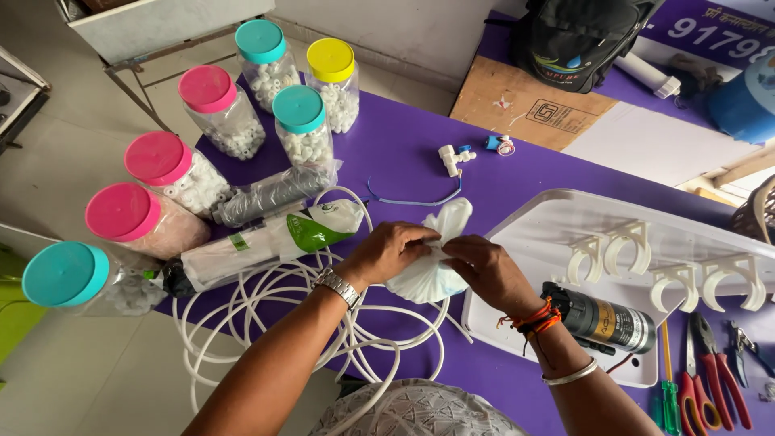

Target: The person unpacks small white plastic fittings from a bag and places them into a white housing that contains a water pump. They then use a screwdriver to tighten a fitting on the pump and continue to assemble additional fittings by hand.

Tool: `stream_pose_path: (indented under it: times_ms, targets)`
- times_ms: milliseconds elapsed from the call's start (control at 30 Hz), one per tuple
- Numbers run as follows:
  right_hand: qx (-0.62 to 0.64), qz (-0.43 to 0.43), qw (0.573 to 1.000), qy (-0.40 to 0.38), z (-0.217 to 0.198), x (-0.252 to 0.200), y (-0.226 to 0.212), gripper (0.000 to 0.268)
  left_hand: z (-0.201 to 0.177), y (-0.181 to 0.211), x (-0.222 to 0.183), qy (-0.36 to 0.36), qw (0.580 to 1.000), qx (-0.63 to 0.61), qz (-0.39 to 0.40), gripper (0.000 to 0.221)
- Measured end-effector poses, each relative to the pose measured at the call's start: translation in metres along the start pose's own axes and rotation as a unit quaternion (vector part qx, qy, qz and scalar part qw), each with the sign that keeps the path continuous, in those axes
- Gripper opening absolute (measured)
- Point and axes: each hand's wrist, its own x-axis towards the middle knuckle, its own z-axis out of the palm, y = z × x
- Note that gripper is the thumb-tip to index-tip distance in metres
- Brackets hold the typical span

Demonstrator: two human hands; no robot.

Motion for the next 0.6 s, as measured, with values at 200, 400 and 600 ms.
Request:
stream_pose_path:
  times_ms: [200, 400, 600]
  targets:
    - [-0.151, -0.071, 0.984, 0.059, -0.005, 0.023, -0.045, 0.023, 0.001, 0.010, 0.005, 0.113, 0.989, 0.095, -0.004, 0.018]
    - [-0.316, -0.094, 0.944, -0.004, 0.032, 0.024, -0.011, 0.007, 0.010, 0.003, -0.001, 0.114, 0.983, 0.145, -0.014, 0.011]
    - [-0.300, -0.152, 0.942, -0.020, 0.025, 0.016, -0.023, 0.005, 0.005, -0.010, -0.003, 0.134, 0.981, 0.091, -0.110, 0.011]
